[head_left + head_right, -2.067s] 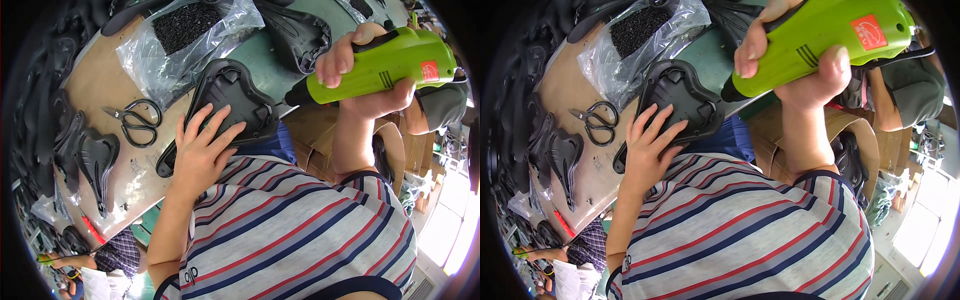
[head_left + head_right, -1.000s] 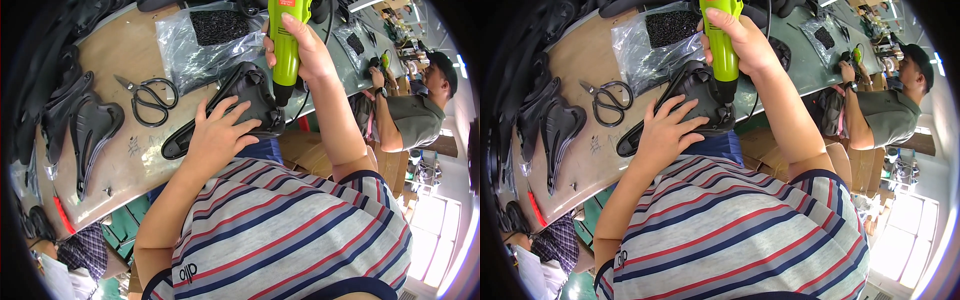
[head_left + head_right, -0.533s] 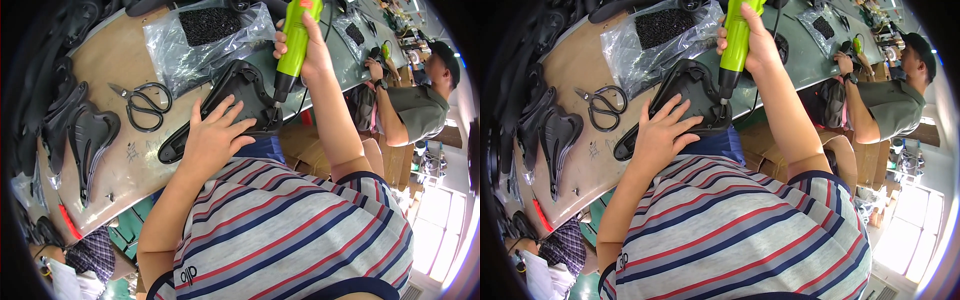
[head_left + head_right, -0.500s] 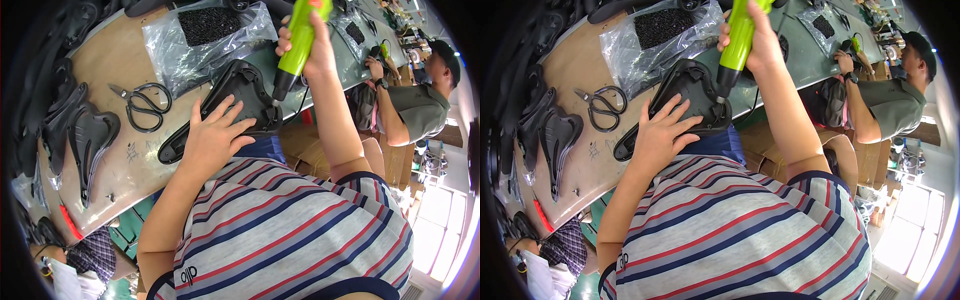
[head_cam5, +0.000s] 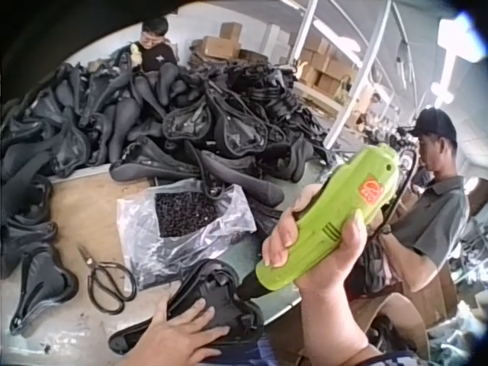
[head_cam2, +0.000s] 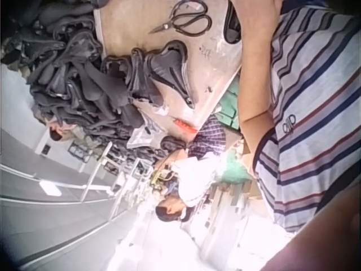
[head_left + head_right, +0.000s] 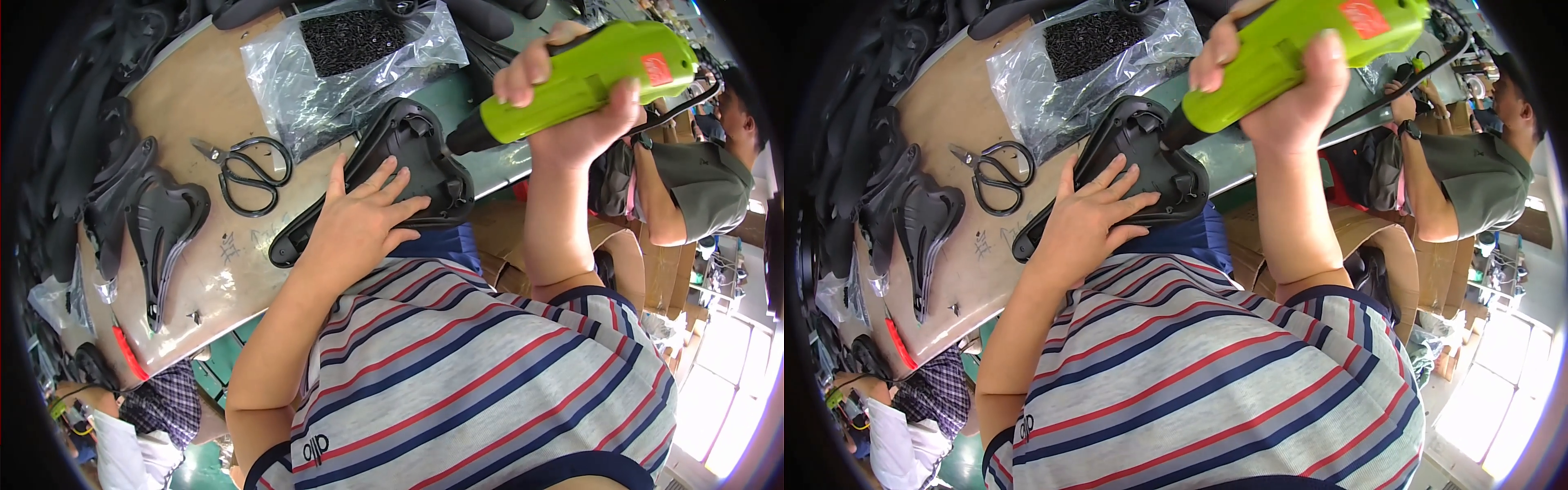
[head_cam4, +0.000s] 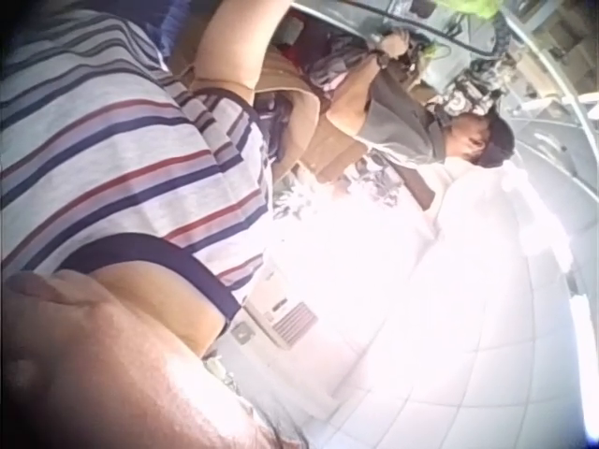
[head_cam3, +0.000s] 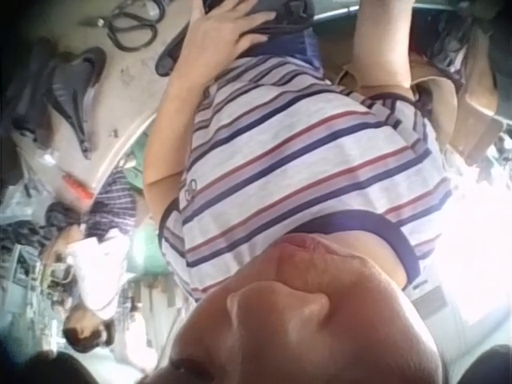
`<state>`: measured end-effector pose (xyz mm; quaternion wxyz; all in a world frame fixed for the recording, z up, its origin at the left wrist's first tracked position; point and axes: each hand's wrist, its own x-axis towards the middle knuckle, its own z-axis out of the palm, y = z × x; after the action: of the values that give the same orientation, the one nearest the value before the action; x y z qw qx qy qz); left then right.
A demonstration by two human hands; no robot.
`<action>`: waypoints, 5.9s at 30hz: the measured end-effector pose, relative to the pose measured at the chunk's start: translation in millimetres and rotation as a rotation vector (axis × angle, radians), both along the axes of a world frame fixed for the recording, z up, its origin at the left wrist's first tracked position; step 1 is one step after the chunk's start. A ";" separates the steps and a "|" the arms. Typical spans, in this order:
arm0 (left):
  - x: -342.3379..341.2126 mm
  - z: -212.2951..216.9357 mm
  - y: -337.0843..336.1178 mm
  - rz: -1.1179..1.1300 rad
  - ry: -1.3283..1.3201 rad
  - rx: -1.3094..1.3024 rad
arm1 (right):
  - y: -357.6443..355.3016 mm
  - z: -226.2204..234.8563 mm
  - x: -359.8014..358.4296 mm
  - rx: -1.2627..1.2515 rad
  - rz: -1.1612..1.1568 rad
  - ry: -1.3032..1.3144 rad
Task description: Assemble bicycle saddles by securing the plastic shell to the padding using an electric screwdriver.
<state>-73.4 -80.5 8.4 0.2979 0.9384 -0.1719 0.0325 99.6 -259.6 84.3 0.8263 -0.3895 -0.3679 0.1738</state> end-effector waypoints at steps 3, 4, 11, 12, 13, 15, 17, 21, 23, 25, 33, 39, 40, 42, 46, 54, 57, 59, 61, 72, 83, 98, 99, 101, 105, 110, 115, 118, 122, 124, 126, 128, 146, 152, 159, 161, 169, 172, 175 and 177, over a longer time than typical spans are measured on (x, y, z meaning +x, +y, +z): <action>9.5 -0.2 2.5 -0.065 -0.016 0.016 | -6.8 0.4 4.9 0.016 -0.020 -0.017; 13.4 -0.7 1.9 -0.064 -0.016 0.019 | -7.4 -0.1 4.3 -0.011 -0.053 -0.033; 35.2 5.8 16.8 -0.127 0.064 -0.228 | 5.9 -7.7 -23.2 -0.296 -0.100 -0.167; 42.0 10.2 25.7 -0.111 0.188 -0.366 | 5.7 -7.0 -23.6 -0.289 -0.070 -0.142; 50.6 13.6 33.5 -0.041 0.142 -0.476 | 6.0 -8.4 -24.2 -0.286 -0.072 -0.139; 74.7 16.4 46.3 0.264 -0.014 -0.469 | 8.7 -9.7 -25.0 -0.281 -0.086 -0.139; 109.3 21.4 67.8 0.418 -0.062 -0.284 | 12.9 -9.4 -23.6 -0.228 -0.054 -0.160; 150.0 -16.5 103.7 0.394 -0.175 0.146 | 21.8 -12.8 -29.6 -0.186 0.026 -0.180; 158.4 -20.3 112.0 0.286 -0.169 0.246 | 25.8 -13.4 -33.0 -0.174 0.016 -0.157; 163.3 -17.5 116.4 0.240 0.094 0.160 | 27.1 -16.1 -28.7 -0.211 0.071 -0.244; 164.1 -17.2 117.1 0.430 0.117 -0.124 | 23.2 -11.7 -27.0 -0.223 0.011 -0.197; 128.3 3.9 98.4 0.442 0.098 -0.727 | 19.6 -11.2 -30.6 -0.248 -0.076 -0.147; 115.0 8.6 96.3 0.378 0.097 -0.842 | 18.5 -12.0 -29.5 -0.266 -0.103 -0.145; 76.9 30.0 89.7 0.387 0.169 -1.046 | 13.3 -13.6 -26.6 -0.224 -0.078 -0.109; 10.0 28.5 78.0 0.483 0.262 -1.361 | 6.0 -11.8 -14.4 -0.017 0.068 -0.116; -41.3 18.1 4.4 0.469 0.299 -1.827 | 33.6 40.1 -32.2 0.297 0.298 0.171; -40.7 17.0 -1.3 0.456 0.286 -1.873 | 43.3 36.1 -29.8 0.252 0.415 0.098; -40.5 14.9 -0.8 0.439 0.261 -1.849 | 47.5 33.3 -30.7 0.245 0.470 0.065; -40.3 12.8 -2.1 0.447 0.246 -1.837 | 48.8 31.2 -33.3 0.219 0.451 0.044; -40.8 5.5 -6.7 0.542 0.234 -1.781 | 53.3 22.9 -48.0 0.203 0.337 0.062; -38.8 0.2 -19.2 0.663 -0.079 -1.687 | 50.7 26.7 -82.2 0.191 0.293 -0.220; -62.9 -14.1 72.6 0.777 0.565 -0.888 | 119.4 8.9 -18.4 0.125 0.046 0.003; -65.4 -18.7 70.2 0.792 0.563 -0.890 | 127.5 4.5 -22.0 0.088 0.040 0.001; -64.8 -22.6 62.4 0.832 0.552 -1.128 | 135.9 0.9 -30.6 0.007 0.014 0.019; -64.5 -26.5 51.8 0.890 0.461 -1.014 | 139.7 -11.8 -30.4 0.172 0.259 0.222; -62.8 -28.2 43.9 0.976 0.307 -0.655 | 140.5 -6.3 -45.5 -0.080 0.036 -0.041; -64.7 -31.6 36.9 0.927 0.101 -0.466 | 136.8 -12.1 -39.7 0.113 0.196 0.110; -64.3 -32.8 38.0 0.899 0.068 -0.483 | 136.4 -6.9 -40.9 0.178 0.253 0.213; -64.3 -25.7 38.0 0.897 0.133 -0.498 | 132.2 -4.3 -41.3 -0.164 -0.033 -0.118; -62.1 -21.1 36.9 0.920 0.160 -0.478 | 133.0 -5.2 -42.5 -0.034 0.074 0.029; -61.1 -20.0 35.8 0.942 0.187 -0.459 | 134.3 -5.6 -44.4 0.017 0.129 0.073; -59.3 -21.1 35.8 0.949 0.153 -0.428 | 132.6 -4.2 -46.2 -0.035 0.117 0.015; -56.0 -28.7 34.6 0.971 0.124 -0.345 | 154.5 -7.0 -32.5 0.128 0.884 -0.344; -55.5 -27.7 34.6 0.972 0.132 -0.383 | 162.3 0.4 -47.9 0.081 1.004 -0.379; -55.6 -30.6 36.0 0.970 0.133 -0.356 | 169.8 -7.4 -56.2 0.100 0.993 -0.384; -55.8 -30.7 35.7 0.972 0.134 -0.360 | 171.5 -7.5 -57.2 0.091 0.995 -0.395; -54.7 -31.1 36.6 1.029 0.115 -0.488 | 180.2 -13.2 -65.2 0.095 0.983 -0.337; -54.4 -30.6 36.9 1.036 0.124 -0.484 | 177.3 -13.4 -86.2 0.042 0.742 -0.228; -55.3 -32.8 37.4 1.052 0.126 -0.493 | 176.3 -16.6 -85.5 0.007 0.758 -0.232; -54.7 -34.4 37.6 1.051 0.123 -0.504 | 176.0 -18.0 -86.8 0.000 0.776 -0.202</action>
<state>-128.1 -42.9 -26.0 0.4650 0.7982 0.3473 0.1614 12.9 -83.6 66.3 0.6590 -0.2368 -0.5671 0.4335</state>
